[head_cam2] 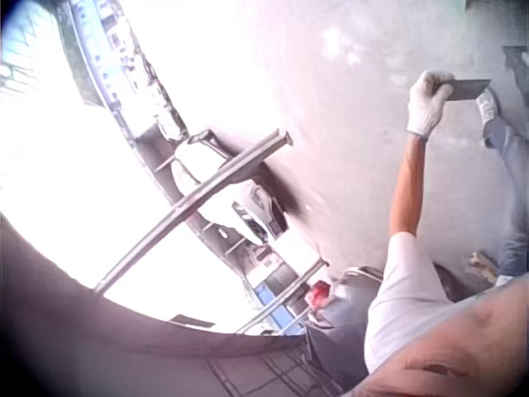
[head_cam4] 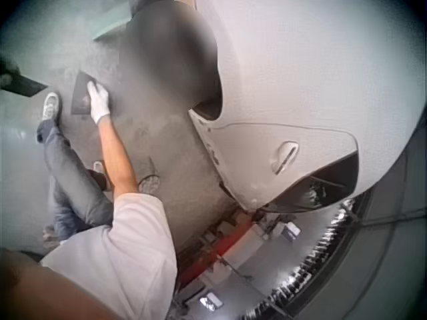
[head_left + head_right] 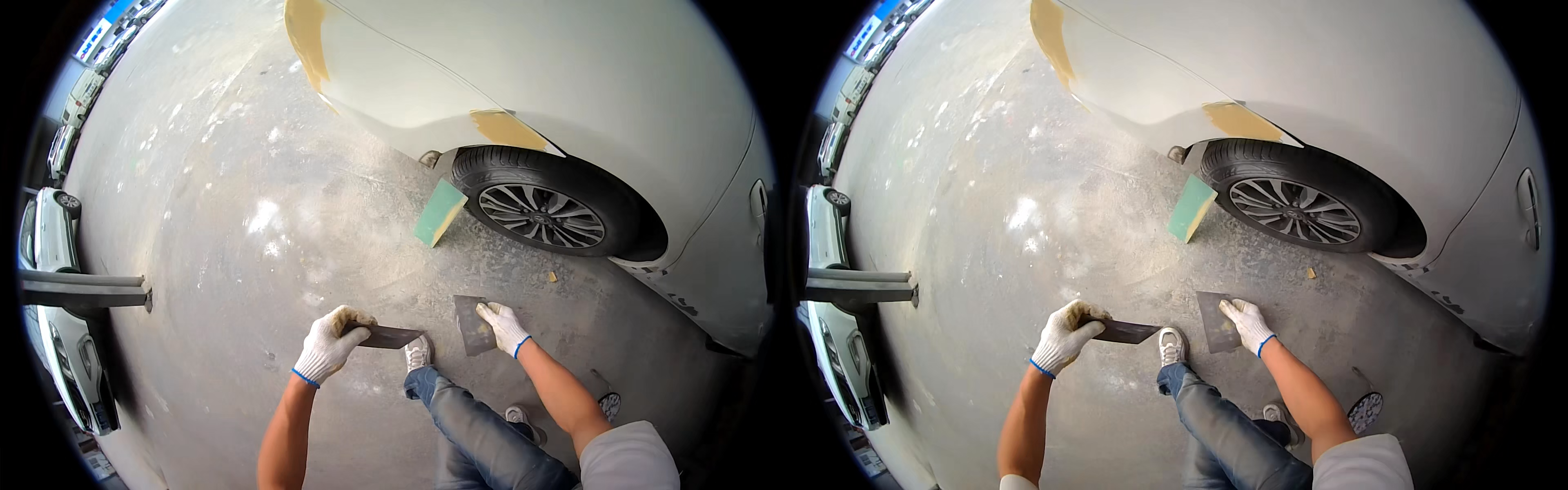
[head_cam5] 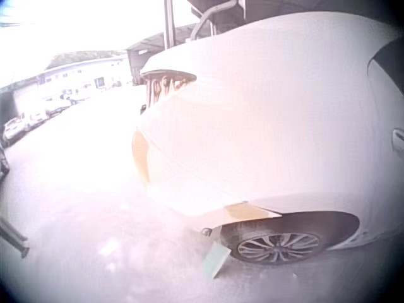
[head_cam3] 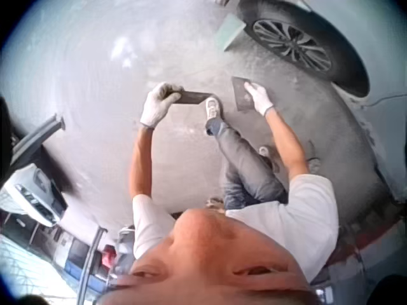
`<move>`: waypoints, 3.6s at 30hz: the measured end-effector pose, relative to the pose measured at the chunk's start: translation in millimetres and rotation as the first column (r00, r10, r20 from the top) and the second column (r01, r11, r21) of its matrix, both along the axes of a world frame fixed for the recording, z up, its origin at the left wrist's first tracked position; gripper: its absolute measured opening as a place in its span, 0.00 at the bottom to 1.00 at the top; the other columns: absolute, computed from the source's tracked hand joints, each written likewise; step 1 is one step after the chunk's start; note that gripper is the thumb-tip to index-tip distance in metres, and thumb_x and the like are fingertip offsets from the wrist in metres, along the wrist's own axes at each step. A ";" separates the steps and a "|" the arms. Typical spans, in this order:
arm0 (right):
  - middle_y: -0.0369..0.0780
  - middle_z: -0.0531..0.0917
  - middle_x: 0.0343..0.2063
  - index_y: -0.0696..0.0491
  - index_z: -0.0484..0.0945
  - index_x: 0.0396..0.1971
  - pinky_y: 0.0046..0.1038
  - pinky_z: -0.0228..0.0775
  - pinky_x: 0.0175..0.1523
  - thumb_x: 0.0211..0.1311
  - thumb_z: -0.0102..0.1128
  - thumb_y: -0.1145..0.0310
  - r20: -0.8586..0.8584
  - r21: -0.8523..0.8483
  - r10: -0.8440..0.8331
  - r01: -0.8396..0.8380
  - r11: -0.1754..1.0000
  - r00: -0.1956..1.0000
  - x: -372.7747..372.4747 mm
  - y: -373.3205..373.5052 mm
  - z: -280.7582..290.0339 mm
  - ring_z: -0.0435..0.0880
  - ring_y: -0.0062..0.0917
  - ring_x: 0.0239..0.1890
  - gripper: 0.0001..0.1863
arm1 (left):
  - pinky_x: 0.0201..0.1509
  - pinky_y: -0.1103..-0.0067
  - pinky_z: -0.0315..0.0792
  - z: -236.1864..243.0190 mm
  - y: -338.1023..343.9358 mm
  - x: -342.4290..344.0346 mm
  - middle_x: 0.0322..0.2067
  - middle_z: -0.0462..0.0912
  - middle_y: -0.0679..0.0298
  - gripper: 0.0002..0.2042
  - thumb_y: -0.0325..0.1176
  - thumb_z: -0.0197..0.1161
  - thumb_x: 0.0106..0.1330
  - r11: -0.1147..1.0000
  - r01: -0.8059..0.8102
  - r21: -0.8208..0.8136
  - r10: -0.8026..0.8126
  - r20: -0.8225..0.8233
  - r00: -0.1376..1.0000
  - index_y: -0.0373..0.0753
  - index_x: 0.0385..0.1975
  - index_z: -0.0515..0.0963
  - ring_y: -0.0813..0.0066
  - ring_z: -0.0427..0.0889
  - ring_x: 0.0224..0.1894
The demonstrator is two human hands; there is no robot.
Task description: The person applies yellow body filler to a white car's rear bumper and side panel using a yellow plastic spreader and a metal putty knife. They smooth the filler over damaged areas, scrape excess material from the tools, and move between the bumper and the side panel to continue the repair.
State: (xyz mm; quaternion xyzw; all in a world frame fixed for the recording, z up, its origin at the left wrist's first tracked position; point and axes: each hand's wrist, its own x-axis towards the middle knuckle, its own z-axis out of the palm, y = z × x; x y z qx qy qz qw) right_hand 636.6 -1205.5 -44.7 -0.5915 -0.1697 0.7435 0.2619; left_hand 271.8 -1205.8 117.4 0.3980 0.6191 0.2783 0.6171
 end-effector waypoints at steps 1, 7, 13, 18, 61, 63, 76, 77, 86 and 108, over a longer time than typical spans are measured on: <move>0.28 0.79 0.27 0.51 0.80 0.33 0.20 0.67 0.36 0.69 0.63 0.58 0.099 0.065 0.029 -0.036 0.997 0.995 -7.6 5.2 -23.3 0.74 0.12 0.30 0.12 | 0.49 0.80 0.75 -1.6 22.9 -11.3 0.36 0.85 0.64 0.06 0.21 0.60 0.61 1.000 0.010 -0.015 -0.010 -0.018 1.000 0.33 0.37 0.79 0.80 0.81 0.39; 0.30 0.79 0.25 0.55 0.79 0.26 0.23 0.68 0.34 0.67 0.62 0.54 0.411 0.162 0.025 -0.100 0.982 0.911 -53.0 83.8 -85.4 0.74 0.14 0.30 0.18 | 0.43 0.79 0.75 -44.4 134.7 -54.3 0.29 0.84 0.63 0.09 0.19 0.53 0.51 0.987 0.147 -0.069 -0.157 -0.161 0.974 0.32 0.30 0.79 0.77 0.80 0.33; 0.36 0.75 0.23 0.58 0.76 0.25 0.25 0.67 0.35 0.67 0.61 0.57 0.577 0.506 -0.230 -0.122 0.854 0.783 -76.8 188.7 -215.0 0.71 0.21 0.26 0.18 | 0.44 0.77 0.77 -118.0 229.6 -61.0 0.29 0.87 0.59 0.15 0.37 0.52 0.67 0.890 0.455 0.024 -0.433 -0.267 0.861 0.33 0.40 0.82 0.73 0.86 0.34; 0.34 0.78 0.29 0.57 0.77 0.30 0.22 0.68 0.39 0.70 0.60 0.65 0.337 0.547 -0.397 0.166 0.820 0.853 -78.5 206.3 -302.8 0.72 0.15 0.30 0.12 | 0.48 0.75 0.77 -210.2 284.0 -39.1 0.34 0.89 0.58 0.23 0.47 0.55 0.68 0.722 0.672 0.165 -0.585 -0.373 0.720 0.39 0.56 0.76 0.67 0.88 0.40; 0.30 0.76 0.22 0.56 0.77 0.30 0.20 0.62 0.22 0.63 0.68 0.63 -0.219 0.459 -0.684 0.692 0.557 0.696 -201.9 150.2 -302.0 0.69 0.11 0.21 0.12 | 0.38 0.71 0.77 -325.6 262.4 -23.5 0.32 0.85 0.51 0.11 0.35 0.63 0.62 0.297 0.938 0.177 -0.415 -0.861 0.294 0.38 0.40 0.85 0.55 0.86 0.34; 0.29 0.74 0.20 0.55 0.77 0.30 0.19 0.59 0.22 0.62 0.69 0.63 -0.159 0.521 -0.550 0.543 0.659 0.820 -230.9 152.0 -248.4 0.67 0.10 0.20 0.12 | 0.38 0.71 0.77 -325.5 263.6 -22.9 0.32 0.85 0.50 0.11 0.35 0.63 0.62 0.224 0.963 0.149 -0.363 -0.904 0.224 0.38 0.40 0.84 0.54 0.86 0.34; 0.31 0.84 0.39 0.51 0.80 0.46 0.21 0.76 0.41 0.66 0.65 0.60 -0.090 0.327 -0.787 0.765 0.555 0.610 -126.3 136.6 -369.3 0.82 0.15 0.38 0.14 | 0.41 0.77 0.76 -346.5 273.0 -42.7 0.30 0.88 0.55 0.16 0.36 0.61 0.65 0.621 0.777 0.102 -0.607 -0.566 0.558 0.31 0.45 0.83 0.76 0.85 0.33; 0.32 0.84 0.40 0.52 0.80 0.47 0.19 0.76 0.43 0.67 0.64 0.62 -0.030 0.311 -0.785 0.752 0.581 0.619 -119.7 141.5 -374.7 0.82 0.15 0.39 0.13 | 0.41 0.77 0.76 -349.0 272.6 -43.9 0.30 0.88 0.55 0.16 0.36 0.61 0.65 0.621 0.776 0.112 -0.607 -0.557 0.566 0.31 0.45 0.82 0.75 0.85 0.33; 0.37 0.83 0.40 0.63 0.77 0.46 0.19 0.73 0.47 0.67 0.61 0.75 -0.276 0.695 -0.475 0.515 0.501 0.835 -271.6 169.8 -317.3 0.79 0.15 0.41 0.11 | 0.42 0.77 0.76 -347.8 266.9 -42.0 0.31 0.87 0.55 0.16 0.35 0.61 0.64 0.635 0.759 0.144 -0.593 -0.540 0.598 0.29 0.46 0.82 0.76 0.83 0.33; 0.32 0.81 0.42 0.54 0.76 0.50 0.18 0.73 0.49 0.71 0.59 0.64 -0.549 0.207 -0.624 0.813 0.544 0.556 -205.1 125.5 -221.4 0.79 0.13 0.42 0.13 | 0.38 0.75 0.73 -334.7 238.0 15.5 0.30 0.83 0.60 0.28 0.56 0.50 0.74 0.699 0.713 -0.059 -0.713 -0.137 0.688 0.31 0.48 0.80 0.77 0.78 0.33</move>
